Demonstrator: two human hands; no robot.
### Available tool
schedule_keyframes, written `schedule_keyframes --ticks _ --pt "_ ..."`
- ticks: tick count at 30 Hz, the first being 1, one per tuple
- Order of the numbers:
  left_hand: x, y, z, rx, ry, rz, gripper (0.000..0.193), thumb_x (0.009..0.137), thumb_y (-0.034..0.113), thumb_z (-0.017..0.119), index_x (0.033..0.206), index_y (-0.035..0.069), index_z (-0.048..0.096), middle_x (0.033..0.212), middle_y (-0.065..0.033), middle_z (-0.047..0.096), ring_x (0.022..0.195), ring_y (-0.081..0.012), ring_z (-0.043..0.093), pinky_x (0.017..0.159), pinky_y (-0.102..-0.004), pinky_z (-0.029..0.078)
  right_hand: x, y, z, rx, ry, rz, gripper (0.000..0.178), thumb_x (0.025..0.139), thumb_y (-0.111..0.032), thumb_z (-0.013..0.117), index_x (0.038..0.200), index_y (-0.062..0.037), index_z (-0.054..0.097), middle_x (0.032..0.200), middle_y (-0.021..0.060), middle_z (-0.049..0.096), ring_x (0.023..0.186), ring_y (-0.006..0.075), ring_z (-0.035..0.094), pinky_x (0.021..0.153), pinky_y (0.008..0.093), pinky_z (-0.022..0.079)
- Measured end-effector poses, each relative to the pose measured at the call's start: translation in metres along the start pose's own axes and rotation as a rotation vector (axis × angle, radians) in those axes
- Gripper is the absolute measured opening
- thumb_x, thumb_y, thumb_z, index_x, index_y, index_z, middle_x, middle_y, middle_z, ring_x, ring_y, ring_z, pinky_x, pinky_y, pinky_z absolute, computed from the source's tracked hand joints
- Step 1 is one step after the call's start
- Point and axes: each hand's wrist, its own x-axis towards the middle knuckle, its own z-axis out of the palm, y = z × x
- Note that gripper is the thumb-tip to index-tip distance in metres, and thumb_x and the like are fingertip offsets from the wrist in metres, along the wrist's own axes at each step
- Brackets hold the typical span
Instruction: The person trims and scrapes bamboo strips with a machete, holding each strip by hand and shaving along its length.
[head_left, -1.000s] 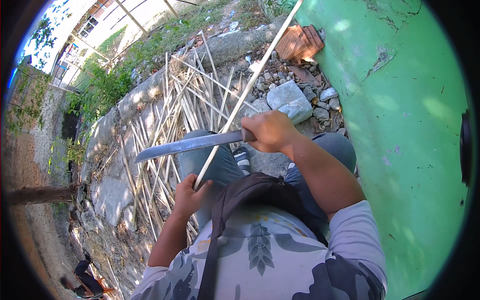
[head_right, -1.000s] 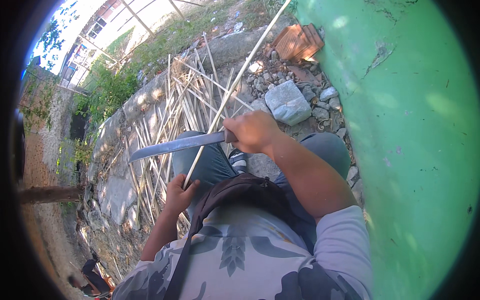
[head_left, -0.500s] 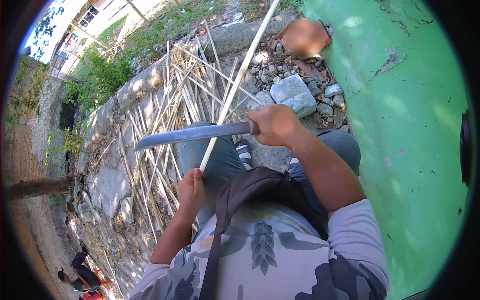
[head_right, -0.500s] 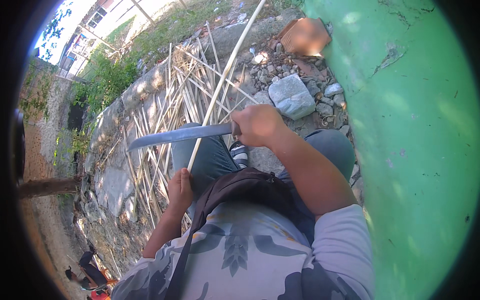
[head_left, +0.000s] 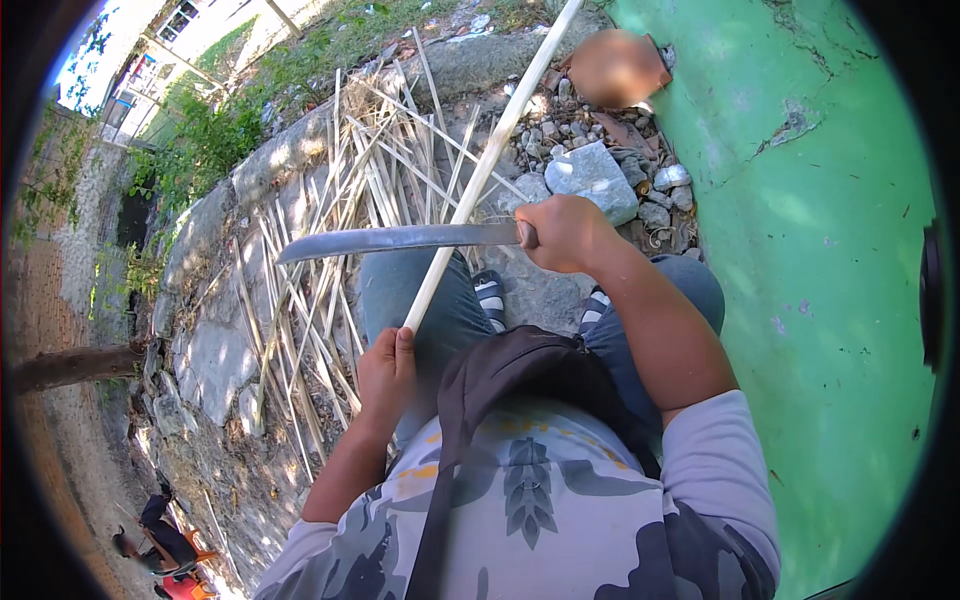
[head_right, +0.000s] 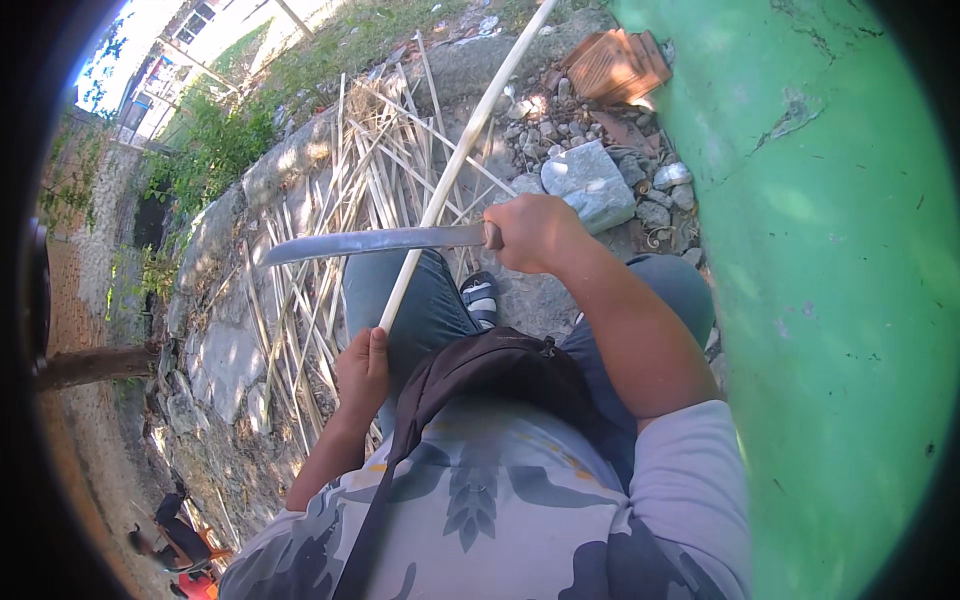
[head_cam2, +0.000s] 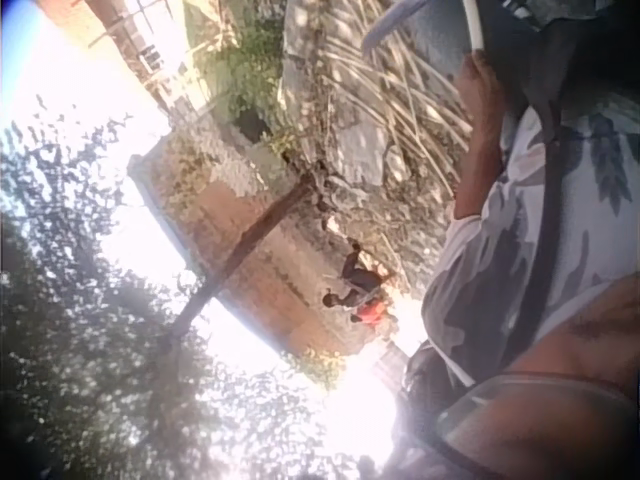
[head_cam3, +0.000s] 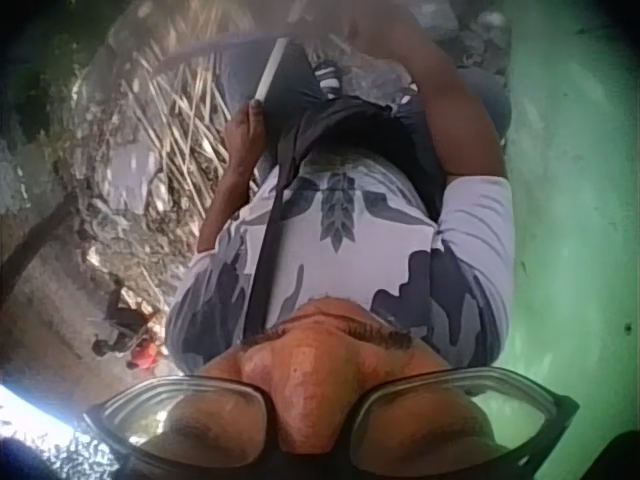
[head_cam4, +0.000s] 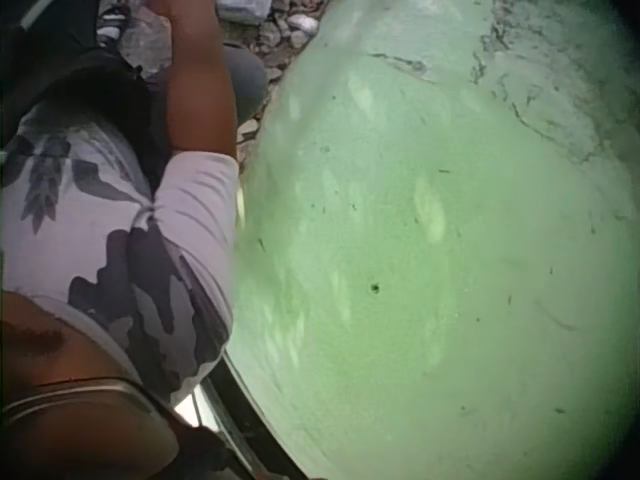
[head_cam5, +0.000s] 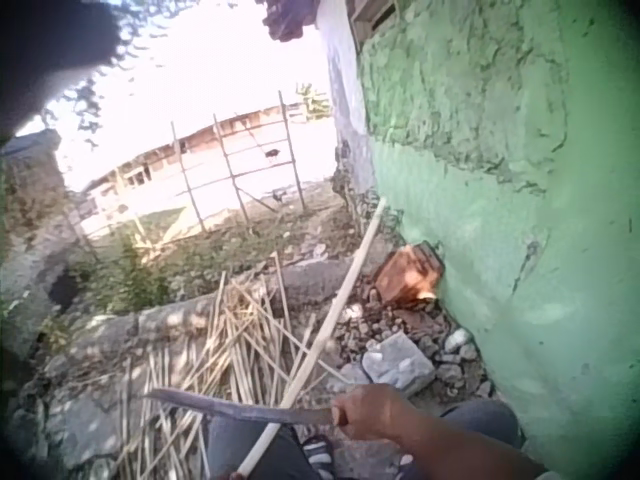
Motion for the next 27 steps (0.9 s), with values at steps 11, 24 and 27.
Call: schedule_keyframes --ticks 11,24,27 --pt "-0.001 -0.012 0.002 -0.069 -0.014 -0.001 0.043 0.106 0.042 0.054 0.092 0.002 0.065 0.065 -0.0122 0.059 0.056 -0.0225 0.054 0.056 -0.0382 0.044 0.006 0.013 0.017 0.003 0.236 -0.050 0.009 0.082 -0.023 0.066 0.083 -0.0151 0.067 0.070 0.0122 0.068 0.068 0.0362 0.069 0.064 0.0502 0.054" --pt "0.002 -0.014 -0.022 -0.467 -0.187 -0.205 0.042 0.108 0.039 0.053 0.086 0.005 0.063 0.067 0.0039 0.052 0.060 -0.0052 0.042 0.053 -0.0265 0.035 -0.009 0.010 -0.003 -0.095 0.275 -0.179 0.019 0.068 -0.022 0.074 0.083 -0.0142 0.064 0.068 0.0096 0.066 0.069 0.0344 0.069 0.063 0.0481 0.054" --pt "0.010 -0.027 -0.020 -0.397 -0.159 -0.173 0.043 0.110 0.037 0.048 0.085 0.004 0.061 0.068 0.0026 0.050 0.063 -0.0069 0.043 0.057 -0.0278 0.036 -0.009 0.006 -0.003 -0.036 0.323 -0.253 0.019 0.066 -0.019 0.074 0.081 -0.0131 0.063 0.067 0.0098 0.065 0.067 0.0343 0.068 0.063 0.0478 0.053"
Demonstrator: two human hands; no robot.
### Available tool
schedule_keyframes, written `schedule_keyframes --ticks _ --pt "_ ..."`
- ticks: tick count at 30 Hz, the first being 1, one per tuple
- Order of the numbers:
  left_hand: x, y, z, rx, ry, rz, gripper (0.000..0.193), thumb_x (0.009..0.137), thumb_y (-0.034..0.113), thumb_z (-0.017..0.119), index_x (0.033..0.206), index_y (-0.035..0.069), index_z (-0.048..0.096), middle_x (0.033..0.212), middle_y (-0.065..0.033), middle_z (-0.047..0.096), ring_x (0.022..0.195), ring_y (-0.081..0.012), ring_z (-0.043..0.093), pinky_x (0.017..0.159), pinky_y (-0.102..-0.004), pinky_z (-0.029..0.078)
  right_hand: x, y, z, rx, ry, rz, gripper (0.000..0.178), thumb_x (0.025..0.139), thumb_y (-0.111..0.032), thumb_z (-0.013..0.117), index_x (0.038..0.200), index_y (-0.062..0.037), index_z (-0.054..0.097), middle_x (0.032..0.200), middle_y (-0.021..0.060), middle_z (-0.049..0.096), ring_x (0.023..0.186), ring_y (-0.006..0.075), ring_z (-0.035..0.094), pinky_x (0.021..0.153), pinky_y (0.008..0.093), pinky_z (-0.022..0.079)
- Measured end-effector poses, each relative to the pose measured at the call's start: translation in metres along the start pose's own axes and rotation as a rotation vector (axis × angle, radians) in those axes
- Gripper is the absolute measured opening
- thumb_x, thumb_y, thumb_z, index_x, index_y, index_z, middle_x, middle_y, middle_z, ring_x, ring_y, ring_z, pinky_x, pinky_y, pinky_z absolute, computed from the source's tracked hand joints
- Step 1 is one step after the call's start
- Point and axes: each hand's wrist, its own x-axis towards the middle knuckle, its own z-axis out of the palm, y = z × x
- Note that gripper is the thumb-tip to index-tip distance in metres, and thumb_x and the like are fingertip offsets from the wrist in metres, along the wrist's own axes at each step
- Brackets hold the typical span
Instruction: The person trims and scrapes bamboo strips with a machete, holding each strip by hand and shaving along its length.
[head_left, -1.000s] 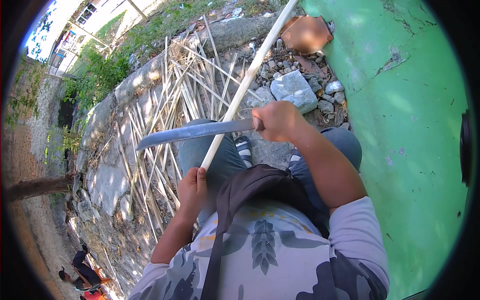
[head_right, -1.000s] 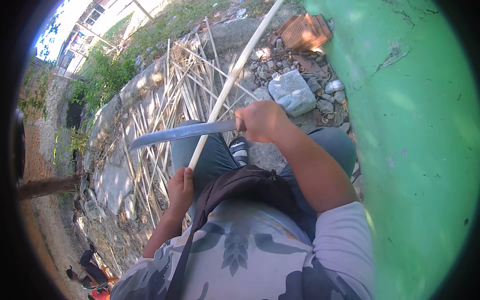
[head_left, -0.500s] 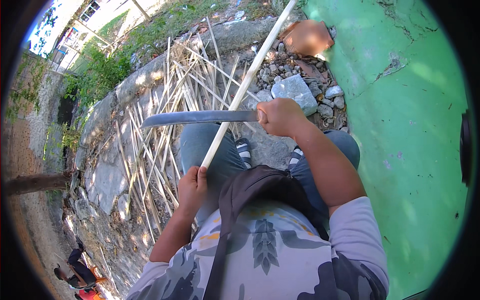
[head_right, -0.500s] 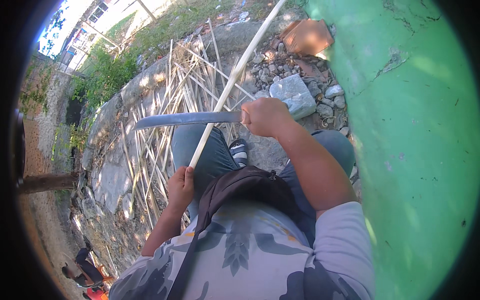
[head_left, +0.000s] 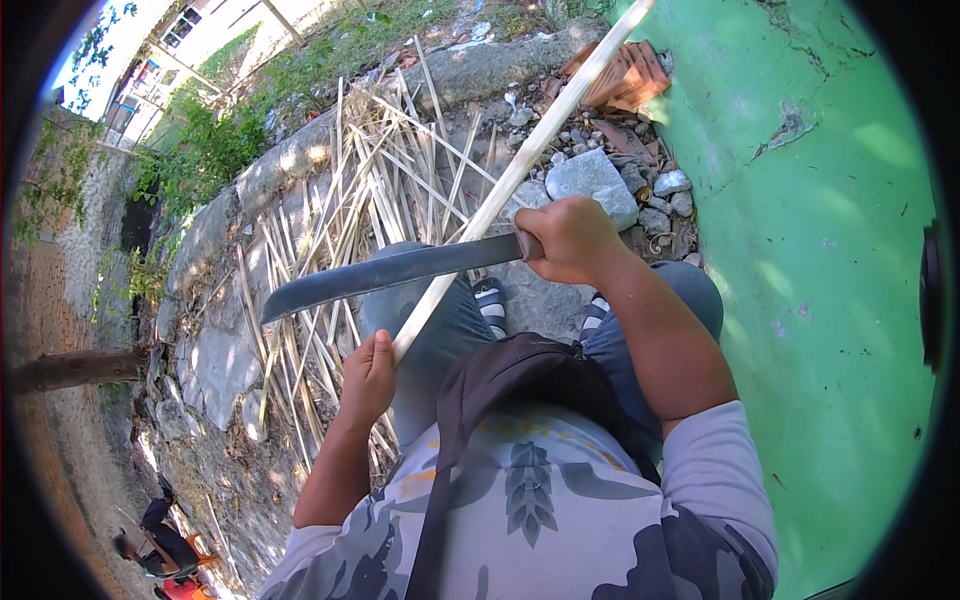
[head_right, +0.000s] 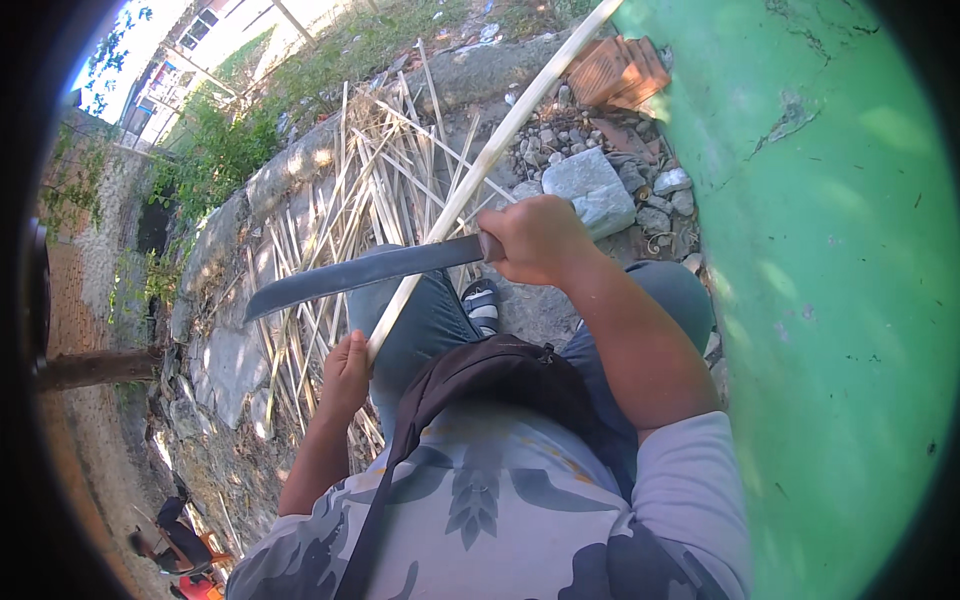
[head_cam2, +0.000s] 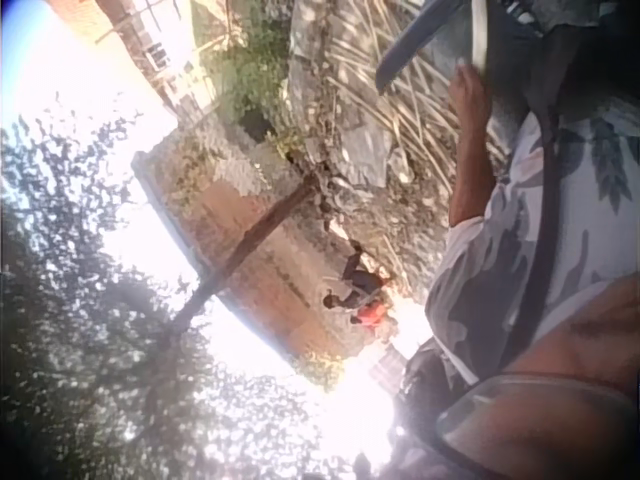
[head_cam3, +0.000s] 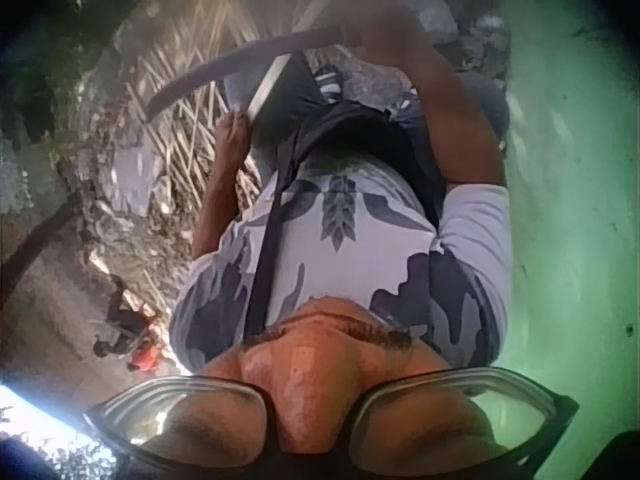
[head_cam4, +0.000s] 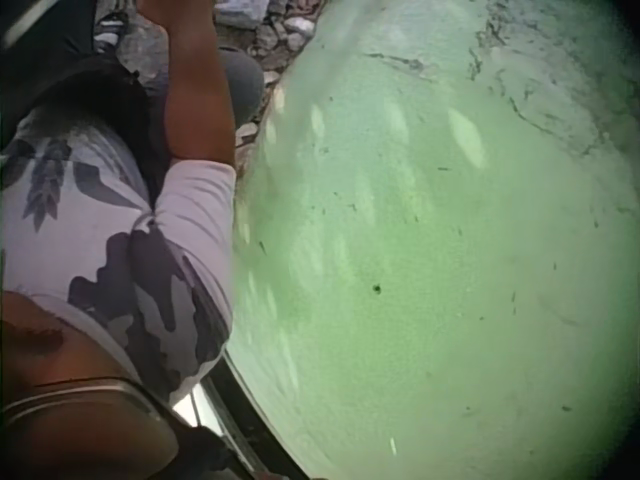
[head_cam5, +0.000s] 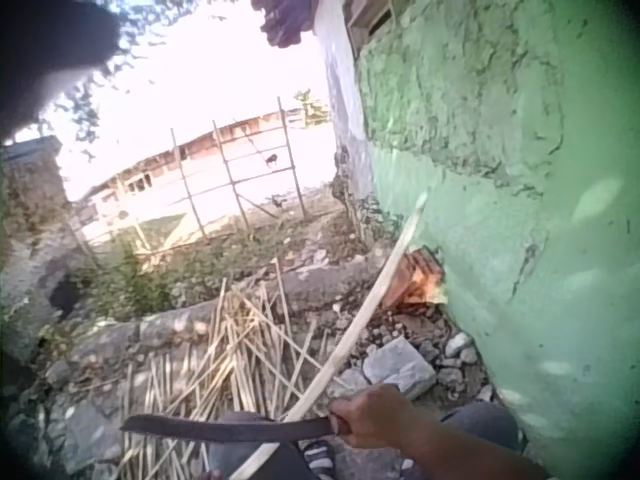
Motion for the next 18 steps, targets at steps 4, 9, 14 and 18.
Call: schedule_keyframes --ticks 4,9,14,18 --pt "0.003 0.006 0.003 0.103 0.013 0.092 0.047 0.111 0.037 0.043 0.083 0.003 0.059 0.068 0.0016 0.048 0.065 -0.0089 0.043 0.060 -0.0295 0.038 0.002 0.000 0.000 -0.006 0.017 -0.051 0.021 0.070 -0.024 0.075 0.086 -0.0146 0.065 0.073 0.0078 0.068 0.070 0.0322 0.070 0.064 0.0464 0.055" --pt "0.002 0.024 0.005 0.144 -0.045 0.034 0.050 0.111 0.038 0.041 0.081 0.001 0.056 0.067 0.0001 0.045 0.066 -0.0111 0.042 0.060 -0.0329 0.038 0.000 0.000 0.002 0.010 0.018 -0.006 0.023 0.071 -0.025 0.076 0.088 -0.0148 0.065 0.074 0.0079 0.069 0.072 0.0325 0.071 0.065 0.0467 0.055" --pt "0.013 0.017 0.016 0.211 0.019 0.140 0.051 0.111 0.038 0.039 0.079 0.001 0.053 0.064 -0.0055 0.045 0.061 -0.0169 0.043 0.058 -0.0370 0.038 0.004 -0.016 0.003 0.105 0.056 -0.032 0.020 0.067 -0.020 0.073 0.081 -0.0123 0.062 0.067 0.0104 0.064 0.067 0.0350 0.068 0.063 0.0477 0.053" --pt "0.009 0.020 0.023 0.307 0.111 0.189 0.052 0.111 0.039 0.035 0.080 0.001 0.053 0.063 -0.0099 0.046 0.058 -0.0225 0.044 0.058 -0.0395 0.037 0.007 -0.002 0.004 0.051 0.030 0.113 0.020 0.070 -0.022 0.073 0.083 -0.0119 0.063 0.069 0.0116 0.066 0.070 0.0362 0.069 0.064 0.0485 0.054"
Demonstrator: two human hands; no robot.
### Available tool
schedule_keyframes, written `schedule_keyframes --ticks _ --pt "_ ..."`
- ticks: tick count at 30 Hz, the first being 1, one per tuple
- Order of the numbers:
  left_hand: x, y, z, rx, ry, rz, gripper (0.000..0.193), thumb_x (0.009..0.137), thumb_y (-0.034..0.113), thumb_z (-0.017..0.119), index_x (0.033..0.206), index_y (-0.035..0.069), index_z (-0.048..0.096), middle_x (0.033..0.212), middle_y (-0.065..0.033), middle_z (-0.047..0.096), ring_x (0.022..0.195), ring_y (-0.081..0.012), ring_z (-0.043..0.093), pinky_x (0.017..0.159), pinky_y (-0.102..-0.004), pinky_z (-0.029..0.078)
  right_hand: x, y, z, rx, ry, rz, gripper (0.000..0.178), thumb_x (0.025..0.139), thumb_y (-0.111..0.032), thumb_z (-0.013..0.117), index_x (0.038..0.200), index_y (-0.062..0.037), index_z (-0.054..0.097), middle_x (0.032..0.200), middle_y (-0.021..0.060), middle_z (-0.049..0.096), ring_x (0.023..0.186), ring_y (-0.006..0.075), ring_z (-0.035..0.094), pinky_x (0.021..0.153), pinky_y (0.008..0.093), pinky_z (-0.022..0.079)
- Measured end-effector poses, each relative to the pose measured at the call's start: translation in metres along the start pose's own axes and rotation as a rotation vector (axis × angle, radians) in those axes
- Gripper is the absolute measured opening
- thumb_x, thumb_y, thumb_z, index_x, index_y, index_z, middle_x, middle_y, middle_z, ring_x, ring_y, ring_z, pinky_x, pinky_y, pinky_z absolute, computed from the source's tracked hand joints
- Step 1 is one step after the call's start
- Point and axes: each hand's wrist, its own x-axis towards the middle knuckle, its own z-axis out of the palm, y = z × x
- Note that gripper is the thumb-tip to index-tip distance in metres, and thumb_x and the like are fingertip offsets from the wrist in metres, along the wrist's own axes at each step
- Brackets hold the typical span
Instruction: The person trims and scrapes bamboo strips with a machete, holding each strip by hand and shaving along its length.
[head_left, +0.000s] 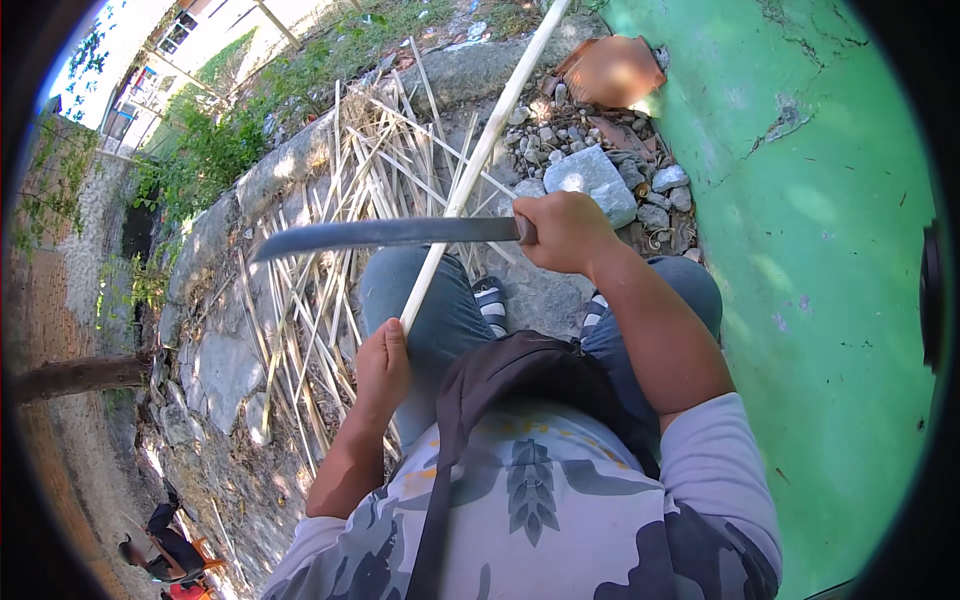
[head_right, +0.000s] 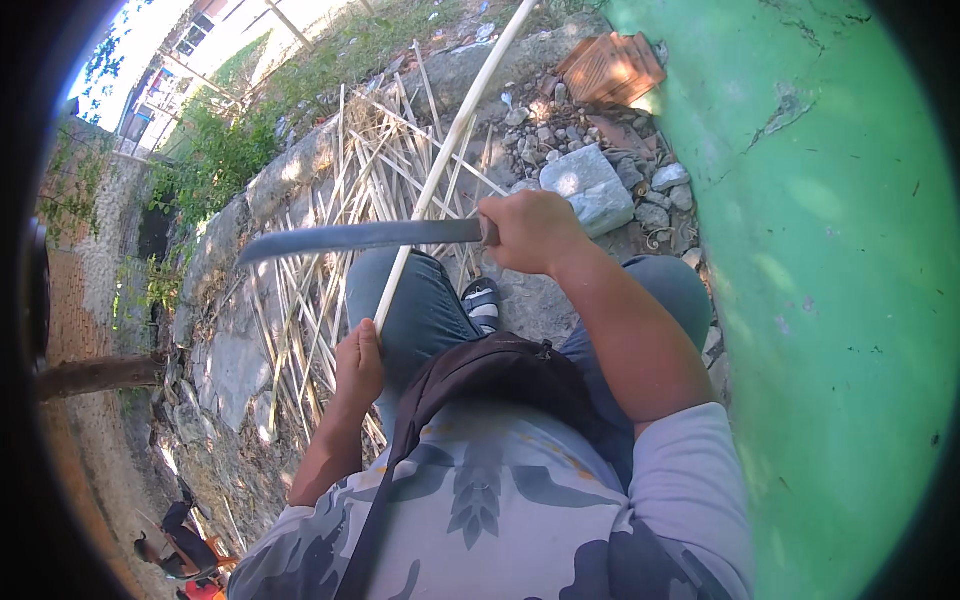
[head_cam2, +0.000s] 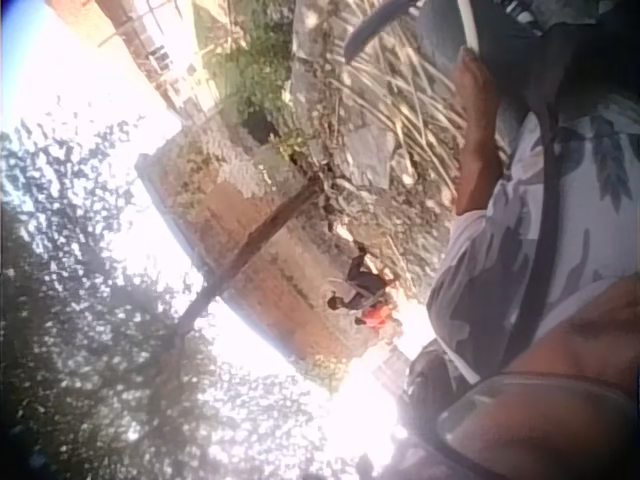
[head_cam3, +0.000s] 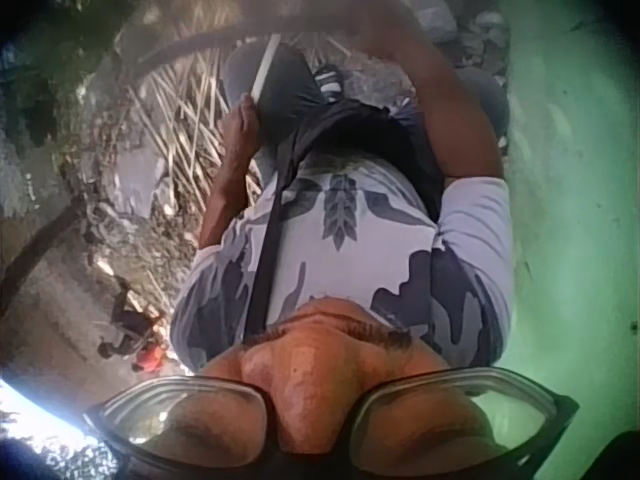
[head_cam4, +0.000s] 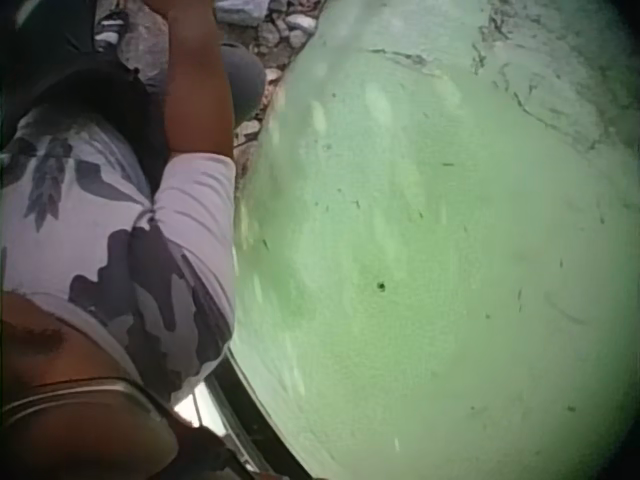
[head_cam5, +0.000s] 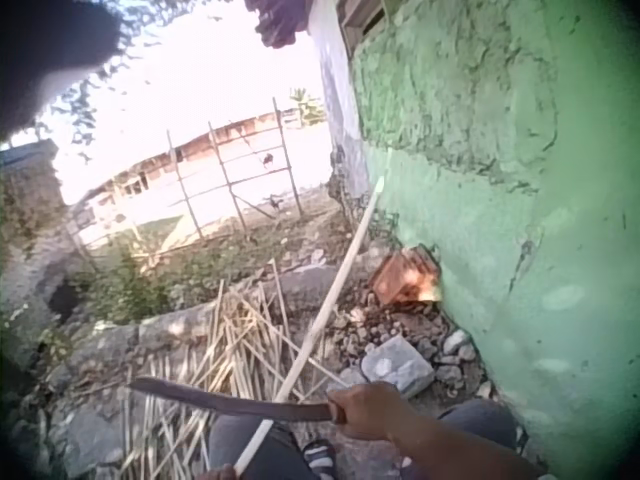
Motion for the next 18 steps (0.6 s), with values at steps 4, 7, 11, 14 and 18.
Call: schedule_keyframes --ticks 4,7,11,14,18 --pt "0.002 0.008 -0.002 -0.026 0.010 -0.029 0.052 0.111 0.039 0.035 0.081 0.001 0.054 0.063 -0.0126 0.047 0.058 -0.0266 0.047 0.058 -0.0418 0.038 -0.001 -0.002 0.004 0.033 -0.027 0.029 0.018 0.073 -0.021 0.072 0.086 -0.0116 0.065 0.074 0.0146 0.069 0.073 0.0378 0.069 0.066 0.0498 0.054" --pt "0.001 0.009 -0.003 0.053 0.004 0.018 0.052 0.110 0.039 0.036 0.083 0.000 0.056 0.064 -0.0167 0.051 0.059 -0.0342 0.052 0.059 -0.0449 0.040 -0.001 -0.020 0.002 -0.014 -0.133 -0.005 0.017 0.074 -0.022 0.072 0.086 -0.0116 0.066 0.075 0.0155 0.069 0.074 0.0376 0.070 0.067 0.0496 0.055" --pt "0.003 0.014 -0.001 0.117 -0.011 0.046 0.051 0.110 0.038 0.037 0.084 0.000 0.058 0.066 -0.0203 0.055 0.062 -0.0412 0.055 0.059 -0.0479 0.041 0.002 0.005 0.000 -0.106 -0.159 0.198 0.014 0.078 -0.026 0.073 0.089 -0.0173 0.069 0.076 0.0109 0.071 0.077 0.0353 0.072 0.070 0.0481 0.057" --pt "0.005 0.015 0.002 0.118 -0.004 0.031 0.050 0.110 0.037 0.038 0.084 0.000 0.058 0.067 -0.0214 0.056 0.063 -0.0429 0.056 0.060 -0.0486 0.041 0.001 0.009 0.004 -0.068 -0.032 0.102 0.014 0.075 -0.024 0.071 0.082 -0.0139 0.064 0.072 0.0118 0.069 0.073 0.0362 0.070 0.066 0.0483 0.056" --pt "0.004 0.012 -0.001 0.058 -0.020 0.035 0.048 0.109 0.036 0.039 0.084 0.000 0.059 0.069 -0.0231 0.058 0.065 -0.0450 0.057 0.061 -0.0494 0.042 -0.004 -0.018 0.003 -0.063 -0.139 0.035 0.015 0.074 -0.022 0.073 0.082 -0.0136 0.064 0.072 0.0127 0.069 0.072 0.0360 0.070 0.066 0.0480 0.056"
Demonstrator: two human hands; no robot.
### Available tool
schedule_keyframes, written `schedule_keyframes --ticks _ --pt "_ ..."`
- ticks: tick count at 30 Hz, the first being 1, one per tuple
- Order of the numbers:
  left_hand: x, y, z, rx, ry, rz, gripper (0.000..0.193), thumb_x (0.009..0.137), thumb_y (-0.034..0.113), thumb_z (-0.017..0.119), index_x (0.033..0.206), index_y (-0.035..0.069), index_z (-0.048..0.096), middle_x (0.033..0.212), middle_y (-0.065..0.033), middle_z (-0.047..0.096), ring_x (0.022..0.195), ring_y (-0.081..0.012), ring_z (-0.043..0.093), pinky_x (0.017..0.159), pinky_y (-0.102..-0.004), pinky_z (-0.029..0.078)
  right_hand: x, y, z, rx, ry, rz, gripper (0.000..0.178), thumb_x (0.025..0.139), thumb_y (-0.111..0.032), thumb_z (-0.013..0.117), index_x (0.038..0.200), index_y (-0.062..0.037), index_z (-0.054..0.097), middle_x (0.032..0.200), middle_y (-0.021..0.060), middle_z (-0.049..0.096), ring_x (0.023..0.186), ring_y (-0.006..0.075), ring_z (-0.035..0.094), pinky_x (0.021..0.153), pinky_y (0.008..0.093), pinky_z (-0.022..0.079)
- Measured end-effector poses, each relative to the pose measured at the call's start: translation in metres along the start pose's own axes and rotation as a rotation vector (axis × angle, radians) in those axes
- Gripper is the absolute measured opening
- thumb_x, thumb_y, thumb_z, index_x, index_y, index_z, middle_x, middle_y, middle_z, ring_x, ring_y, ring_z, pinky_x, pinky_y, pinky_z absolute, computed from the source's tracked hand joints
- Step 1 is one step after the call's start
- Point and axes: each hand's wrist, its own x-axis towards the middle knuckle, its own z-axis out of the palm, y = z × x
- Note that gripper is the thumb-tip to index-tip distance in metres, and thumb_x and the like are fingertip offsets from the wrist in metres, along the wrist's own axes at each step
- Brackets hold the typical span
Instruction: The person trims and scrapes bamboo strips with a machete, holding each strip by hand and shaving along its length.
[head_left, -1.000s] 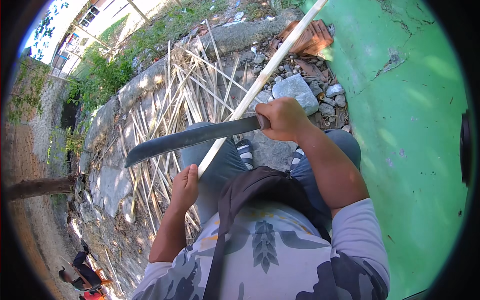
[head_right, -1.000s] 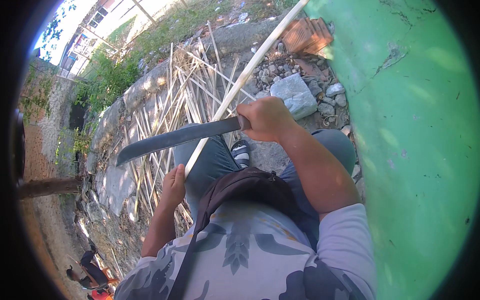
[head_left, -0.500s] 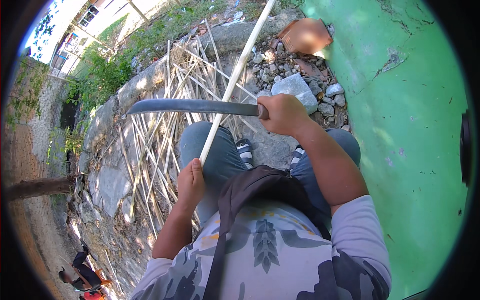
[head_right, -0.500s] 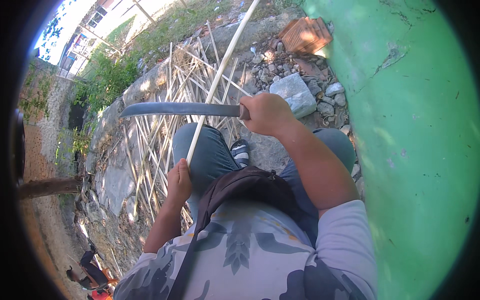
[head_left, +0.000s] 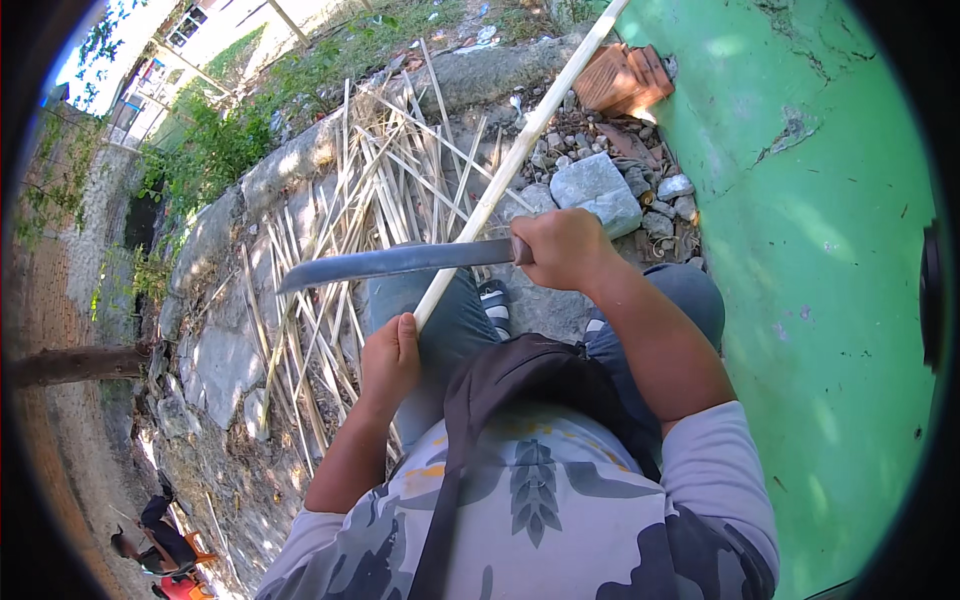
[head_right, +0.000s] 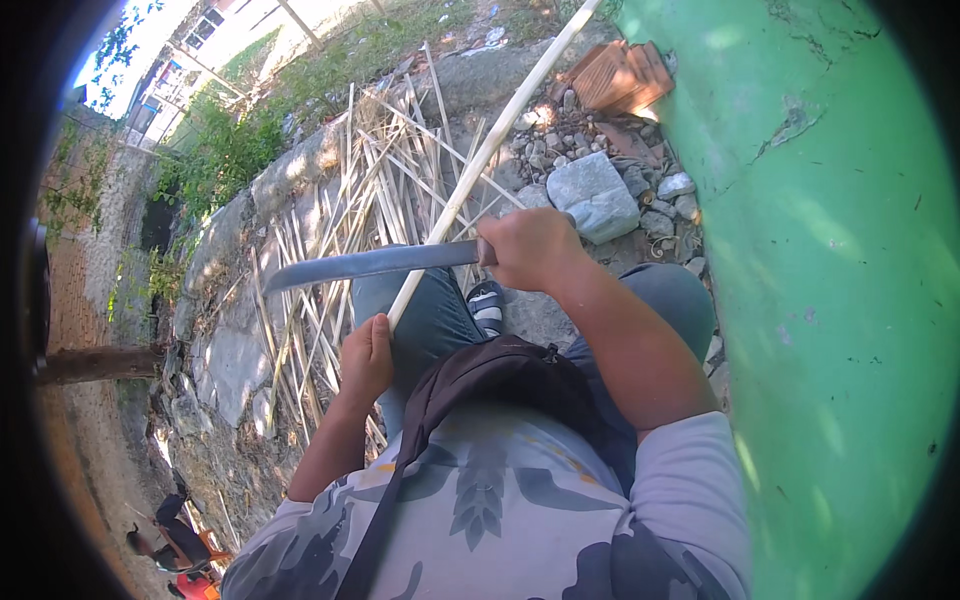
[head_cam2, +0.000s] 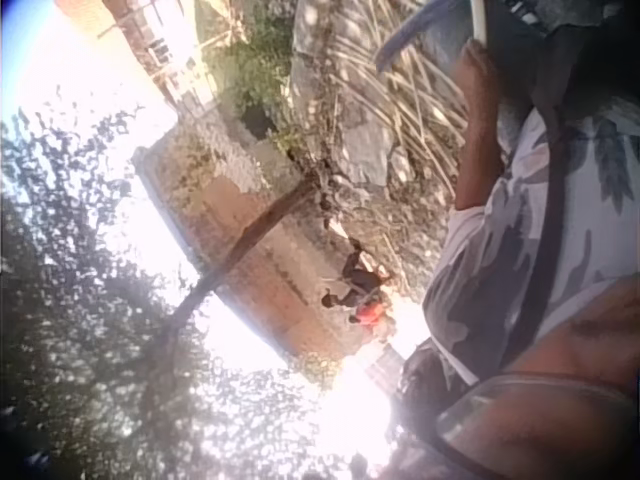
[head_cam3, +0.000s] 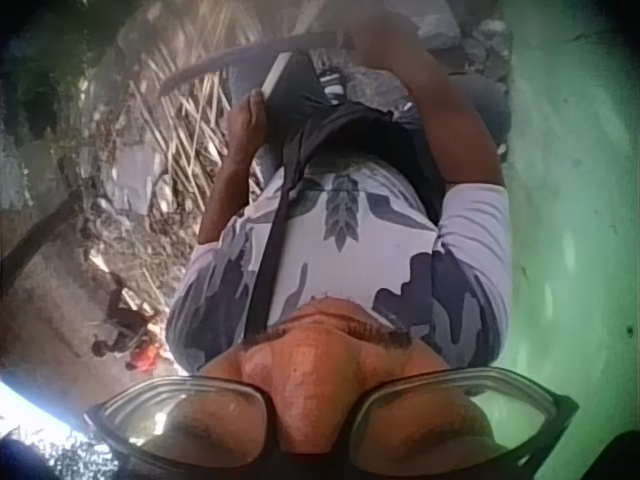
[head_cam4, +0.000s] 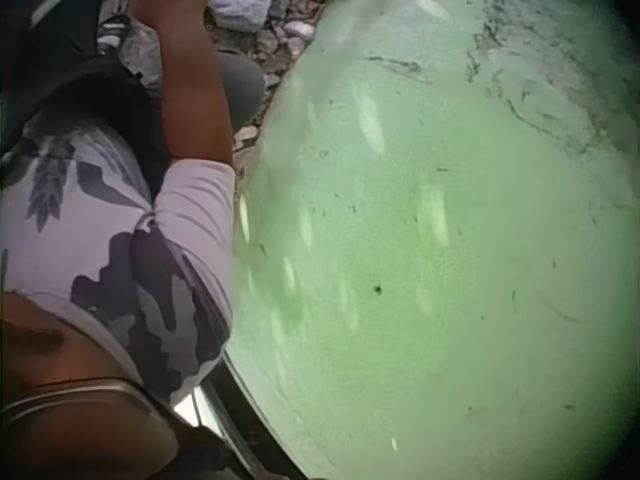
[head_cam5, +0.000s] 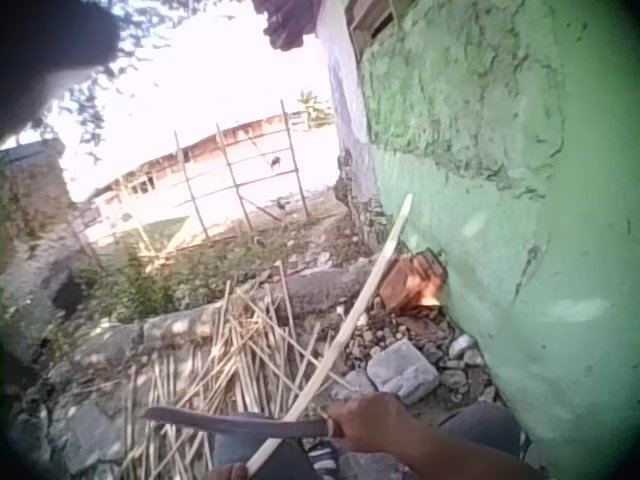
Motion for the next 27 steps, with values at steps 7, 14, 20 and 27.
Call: schedule_keyframes --ticks 7,14,20,27 --pt "0.004 -0.006 0.007 0.042 0.086 0.013 0.048 0.110 0.036 0.039 0.083 0.001 0.059 0.067 -0.0202 0.056 0.061 -0.0383 0.055 0.060 -0.0462 0.042 0.014 0.031 0.005 0.071 0.081 0.113 0.015 0.080 -0.026 0.072 0.087 -0.0139 0.067 0.076 0.0124 0.071 0.075 0.0355 0.071 0.069 0.0488 0.056" --pt "0.002 -0.031 0.005 -0.268 0.027 -0.107 0.051 0.111 0.038 0.039 0.077 0.003 0.055 0.063 -0.0021 0.047 0.060 -0.0125 0.043 0.057 -0.0337 0.037 0.007 0.013 0.007 -0.052 0.283 -0.180 0.011 0.081 -0.020 0.067 0.078 -0.0114 0.061 0.063 0.0117 0.064 0.061 0.0345 0.066 0.060 0.0459 0.053" --pt "0.006 -0.040 0.012 -0.508 0.038 -0.185 0.051 0.111 0.037 0.038 0.073 0.006 0.051 0.064 0.0032 0.043 0.060 -0.0082 0.039 0.055 -0.0303 0.033 0.010 0.019 0.008 -0.078 0.321 -0.113 0.014 0.083 -0.023 0.066 0.076 -0.0123 0.061 0.062 0.0104 0.063 0.058 0.0331 0.065 0.064 0.0445 0.052" --pt "-0.002 -0.021 0.011 -0.132 0.132 0.007 0.049 0.111 0.035 0.039 0.076 0.002 0.052 0.062 -0.0020 0.043 0.058 -0.0121 0.042 0.055 -0.0344 0.035 0.014 0.022 0.011 -0.056 0.177 -0.053 0.018 0.086 -0.025 0.065 0.076 -0.0096 0.064 0.065 0.0142 0.065 0.063 0.0366 0.067 0.063 0.0486 0.053"
